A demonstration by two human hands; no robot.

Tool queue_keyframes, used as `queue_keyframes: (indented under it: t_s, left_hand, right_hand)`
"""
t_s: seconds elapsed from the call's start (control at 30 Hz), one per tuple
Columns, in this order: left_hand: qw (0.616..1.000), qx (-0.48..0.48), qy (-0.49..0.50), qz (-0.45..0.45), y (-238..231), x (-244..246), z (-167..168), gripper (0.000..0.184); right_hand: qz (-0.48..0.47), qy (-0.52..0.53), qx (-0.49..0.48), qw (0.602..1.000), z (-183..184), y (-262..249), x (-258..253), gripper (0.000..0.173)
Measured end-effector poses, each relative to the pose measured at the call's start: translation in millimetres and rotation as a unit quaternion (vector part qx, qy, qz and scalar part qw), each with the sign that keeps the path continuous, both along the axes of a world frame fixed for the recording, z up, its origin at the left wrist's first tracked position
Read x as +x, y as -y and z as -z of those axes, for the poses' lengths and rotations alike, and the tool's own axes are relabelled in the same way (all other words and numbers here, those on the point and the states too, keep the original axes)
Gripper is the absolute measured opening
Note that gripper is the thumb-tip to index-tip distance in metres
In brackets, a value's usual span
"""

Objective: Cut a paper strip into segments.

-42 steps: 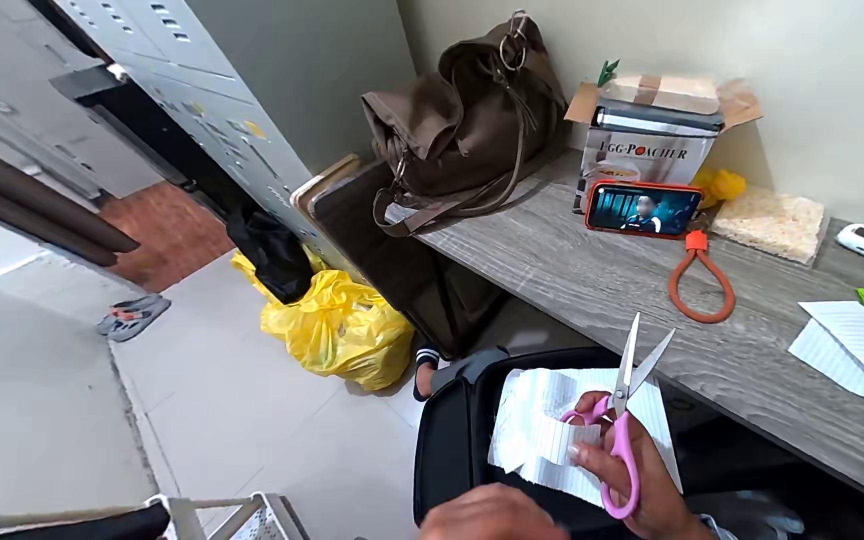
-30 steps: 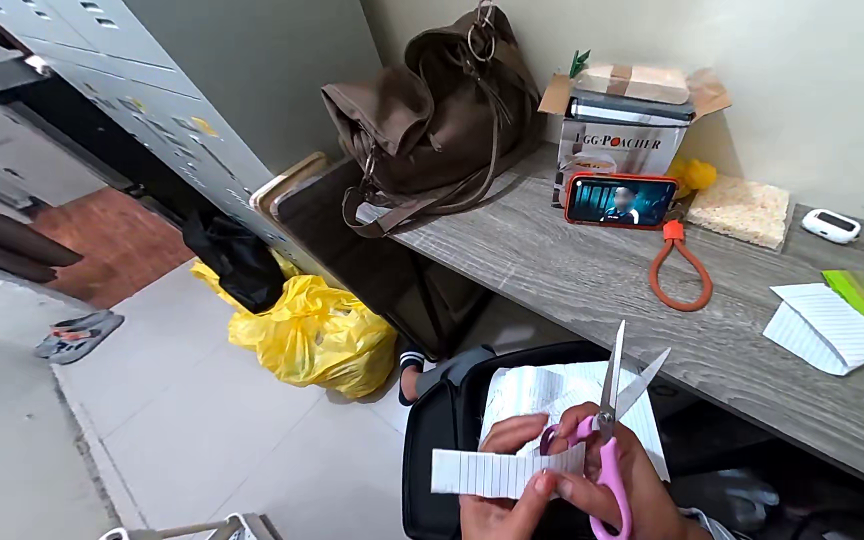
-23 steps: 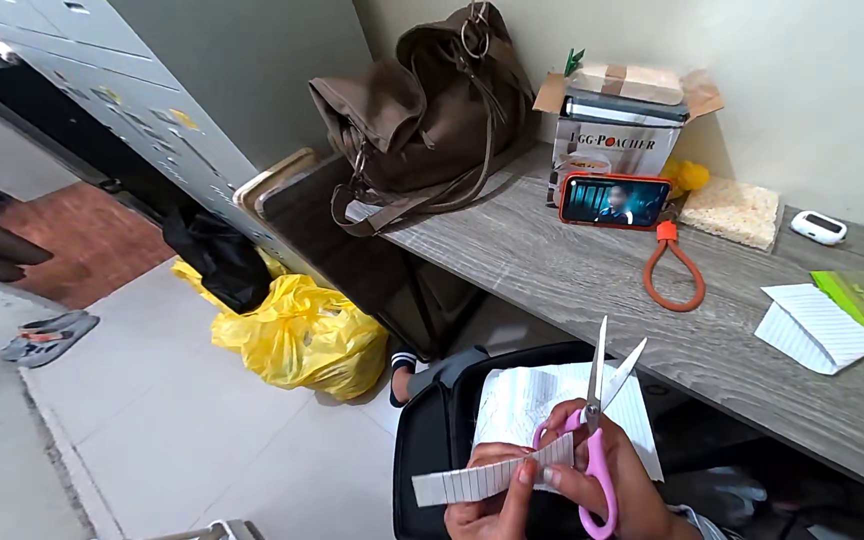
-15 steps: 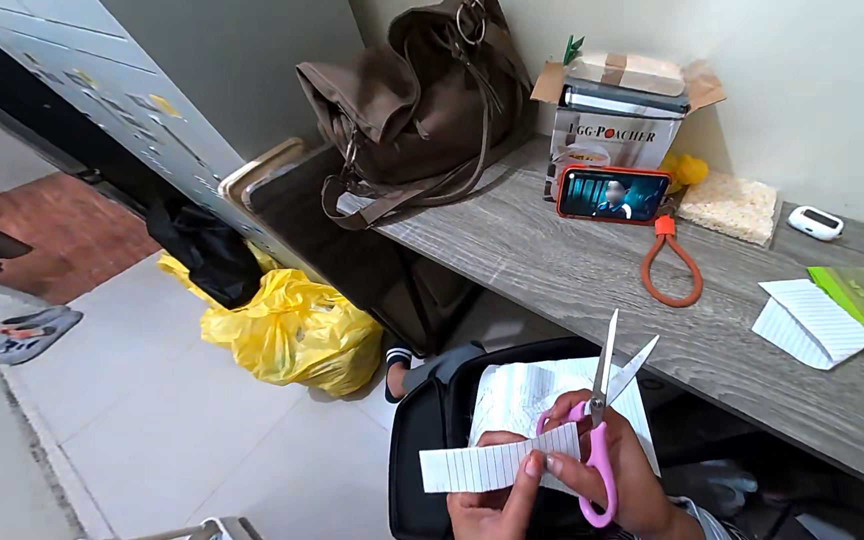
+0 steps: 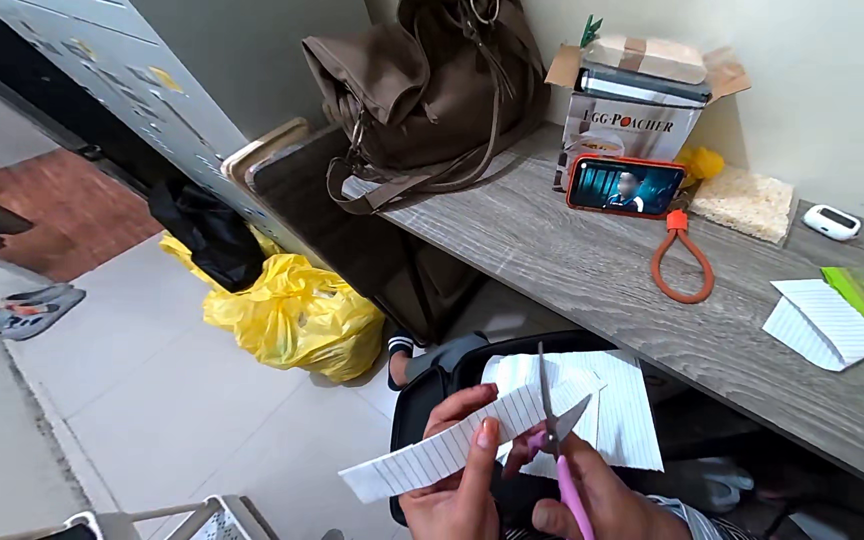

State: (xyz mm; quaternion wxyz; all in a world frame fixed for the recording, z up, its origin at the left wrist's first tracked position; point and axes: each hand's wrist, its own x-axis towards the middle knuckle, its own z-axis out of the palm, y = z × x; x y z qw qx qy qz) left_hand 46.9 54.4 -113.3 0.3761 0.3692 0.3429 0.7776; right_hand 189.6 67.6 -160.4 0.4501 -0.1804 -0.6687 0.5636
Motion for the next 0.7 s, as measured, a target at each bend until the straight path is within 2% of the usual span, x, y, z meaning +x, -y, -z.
queue_keyframes:
  t_s: [0.13,0.33,0.5,0.57,0.63,0.7]
  left_hand:
    - [1.000,-0.016,0.022,0.004,1,-1,-4,0.026]
    - [0.999,-0.023,0.015,-0.031,3,0,-3,0.009]
    - [0.998,0.001,-0.032,-0.047,3,-1,-4,0.005]
    - [0.998,0.004,-0.052,-0.045,3,-3,-4,0.004]
    - [0.996,0.005,-0.085,-0.031,2,-8,-2,0.003]
    - [0.993,-0.014,-0.119,0.010,3,-12,-1,0.002]
  right_hand:
    - [-0.046,0.033,0.001,0.998,3,4,-4,0.061]
    - [-0.057,0.047,0.002,0.997,3,2,-3,0.062]
    - [-0.052,0.061,-0.010,0.997,2,3,-3,0.062]
    - [-0.017,0.015,-0.013,1.000,3,5,-4,0.055]
    - [0.061,-0.049,-0.006,0.997,3,6,-6,0.040]
    - [0.131,-0.095,-0.007,0.987,-3,0,-5,0.034]
